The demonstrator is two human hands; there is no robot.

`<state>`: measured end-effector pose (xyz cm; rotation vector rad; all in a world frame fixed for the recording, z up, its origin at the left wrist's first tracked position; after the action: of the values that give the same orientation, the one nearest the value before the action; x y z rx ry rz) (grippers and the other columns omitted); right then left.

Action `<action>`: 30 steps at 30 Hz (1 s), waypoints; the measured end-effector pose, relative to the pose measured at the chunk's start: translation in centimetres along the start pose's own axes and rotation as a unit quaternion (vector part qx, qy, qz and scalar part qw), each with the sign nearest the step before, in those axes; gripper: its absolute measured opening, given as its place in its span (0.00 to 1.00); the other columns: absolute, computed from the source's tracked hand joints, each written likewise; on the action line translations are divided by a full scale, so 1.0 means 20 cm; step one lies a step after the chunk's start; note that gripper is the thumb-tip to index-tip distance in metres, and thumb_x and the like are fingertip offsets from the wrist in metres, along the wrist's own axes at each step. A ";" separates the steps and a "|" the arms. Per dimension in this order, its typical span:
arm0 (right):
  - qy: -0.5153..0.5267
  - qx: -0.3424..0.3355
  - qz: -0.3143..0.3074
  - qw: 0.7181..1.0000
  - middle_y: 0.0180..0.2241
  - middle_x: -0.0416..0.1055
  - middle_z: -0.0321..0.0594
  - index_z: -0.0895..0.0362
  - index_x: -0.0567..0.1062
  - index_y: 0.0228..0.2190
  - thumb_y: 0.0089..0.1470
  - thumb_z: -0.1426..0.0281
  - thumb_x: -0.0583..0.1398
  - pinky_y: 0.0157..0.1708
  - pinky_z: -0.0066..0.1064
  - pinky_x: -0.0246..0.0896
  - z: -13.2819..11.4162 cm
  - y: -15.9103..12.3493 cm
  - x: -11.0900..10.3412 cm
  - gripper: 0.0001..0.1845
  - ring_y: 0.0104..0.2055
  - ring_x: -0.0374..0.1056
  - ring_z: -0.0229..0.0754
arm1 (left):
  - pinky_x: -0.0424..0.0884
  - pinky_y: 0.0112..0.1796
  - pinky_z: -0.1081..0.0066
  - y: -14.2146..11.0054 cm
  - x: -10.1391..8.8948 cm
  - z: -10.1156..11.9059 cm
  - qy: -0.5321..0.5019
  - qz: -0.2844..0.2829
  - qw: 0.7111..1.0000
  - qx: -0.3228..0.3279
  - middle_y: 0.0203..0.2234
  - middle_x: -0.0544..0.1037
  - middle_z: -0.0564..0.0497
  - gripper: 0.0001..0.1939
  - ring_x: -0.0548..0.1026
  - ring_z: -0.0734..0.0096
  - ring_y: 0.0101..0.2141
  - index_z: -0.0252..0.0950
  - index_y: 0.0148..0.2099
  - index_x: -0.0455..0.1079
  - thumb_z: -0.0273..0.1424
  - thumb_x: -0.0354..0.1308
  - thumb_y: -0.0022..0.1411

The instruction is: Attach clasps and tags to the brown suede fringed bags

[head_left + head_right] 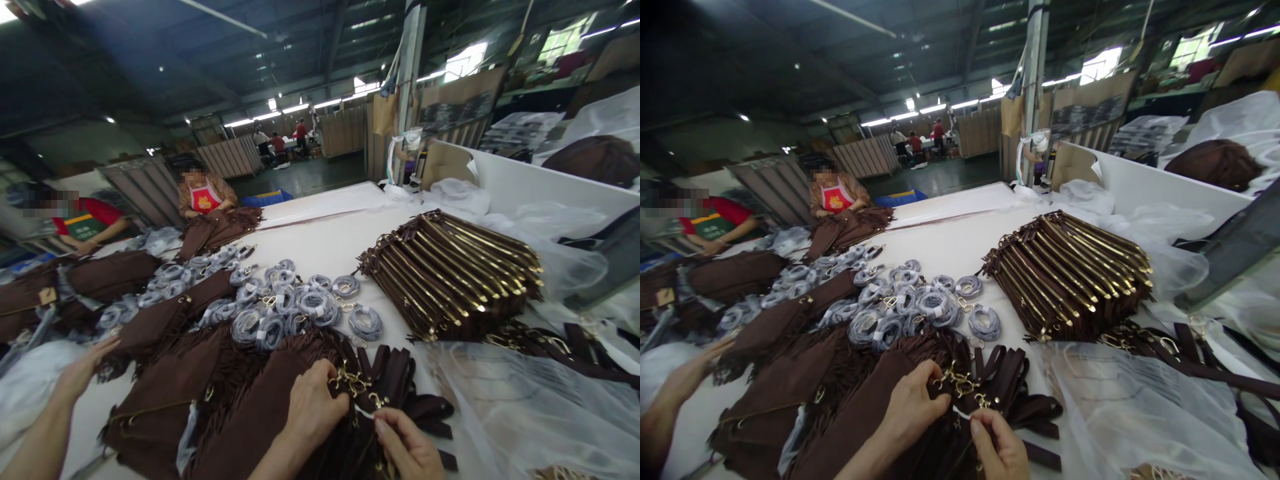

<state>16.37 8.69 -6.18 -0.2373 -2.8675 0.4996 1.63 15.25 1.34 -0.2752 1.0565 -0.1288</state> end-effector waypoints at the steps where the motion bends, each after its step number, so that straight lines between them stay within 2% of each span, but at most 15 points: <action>1: -0.003 -0.007 0.003 1.000 0.16 0.58 0.31 0.57 0.74 0.25 0.39 0.48 0.61 0.20 0.25 0.46 -0.01 0.01 0.00 0.24 0.19 0.51 0.34 | 0.58 0.32 0.71 0.01 0.00 -0.02 -0.034 -0.007 0.999 -0.017 0.24 0.70 0.56 0.08 0.68 0.70 0.30 0.37 0.31 0.65 0.29 0.56 0.43; 4: -0.019 -0.031 -0.008 0.999 0.16 0.59 0.31 0.57 0.74 0.25 0.43 0.51 0.59 0.21 0.26 0.49 -0.03 0.05 0.03 0.21 0.20 0.52 0.35 | 0.55 0.27 0.75 0.04 0.02 -0.08 -0.128 -0.016 0.991 -0.033 0.19 0.66 0.59 0.09 0.64 0.75 0.25 0.36 0.27 0.65 0.27 0.60 0.39; 8: -0.073 -0.034 -0.053 0.995 0.19 0.62 0.33 0.57 0.73 0.27 0.47 0.54 0.57 0.23 0.27 0.52 -0.02 0.10 0.09 0.18 0.22 0.55 0.36 | 0.53 0.24 0.77 0.06 0.05 -0.12 -0.194 -0.006 0.981 -0.003 0.18 0.65 0.60 0.11 0.60 0.77 0.23 0.35 0.27 0.65 0.27 0.61 0.37; 18: -0.119 -0.032 -0.071 0.990 0.19 0.63 0.33 0.58 0.73 0.26 0.47 0.57 0.55 0.22 0.27 0.50 -0.05 0.16 0.16 0.16 0.22 0.56 0.37 | 0.51 0.23 0.76 0.02 0.05 -0.11 -0.239 -0.010 0.971 -0.007 0.18 0.63 0.60 0.10 0.56 0.79 0.22 0.34 0.29 0.65 0.27 0.58 0.40; 24: -0.100 -0.018 -0.080 0.992 0.17 0.57 0.30 0.57 0.72 0.26 0.48 0.57 0.56 0.18 0.26 0.44 -0.06 0.15 0.17 0.16 0.19 0.50 0.34 | 0.49 0.22 0.76 0.01 0.04 -0.10 -0.235 -0.014 0.972 -0.012 0.17 0.59 0.61 0.10 0.54 0.80 0.21 0.34 0.30 0.64 0.27 0.58 0.40; 30: -0.097 -0.011 -0.117 0.988 0.16 0.55 0.29 0.56 0.72 0.25 0.47 0.56 0.56 0.18 0.26 0.43 -0.09 0.17 0.18 0.16 0.18 0.47 0.34 | 0.48 0.21 0.76 0.01 0.05 -0.10 -0.242 -0.019 0.970 -0.007 0.16 0.58 0.61 0.09 0.53 0.80 0.20 0.34 0.30 0.65 0.26 0.57 0.41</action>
<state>13.69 13.07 -4.99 0.1518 -3.0344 0.4689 0.29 14.88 -0.44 -0.3202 0.5666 -0.0822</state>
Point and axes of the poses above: each hand's wrist, its own y-axis towards the middle knuckle, its own x-axis out of the palm, z = x × y, the point moved 7 cm from there along y, towards the middle knuckle
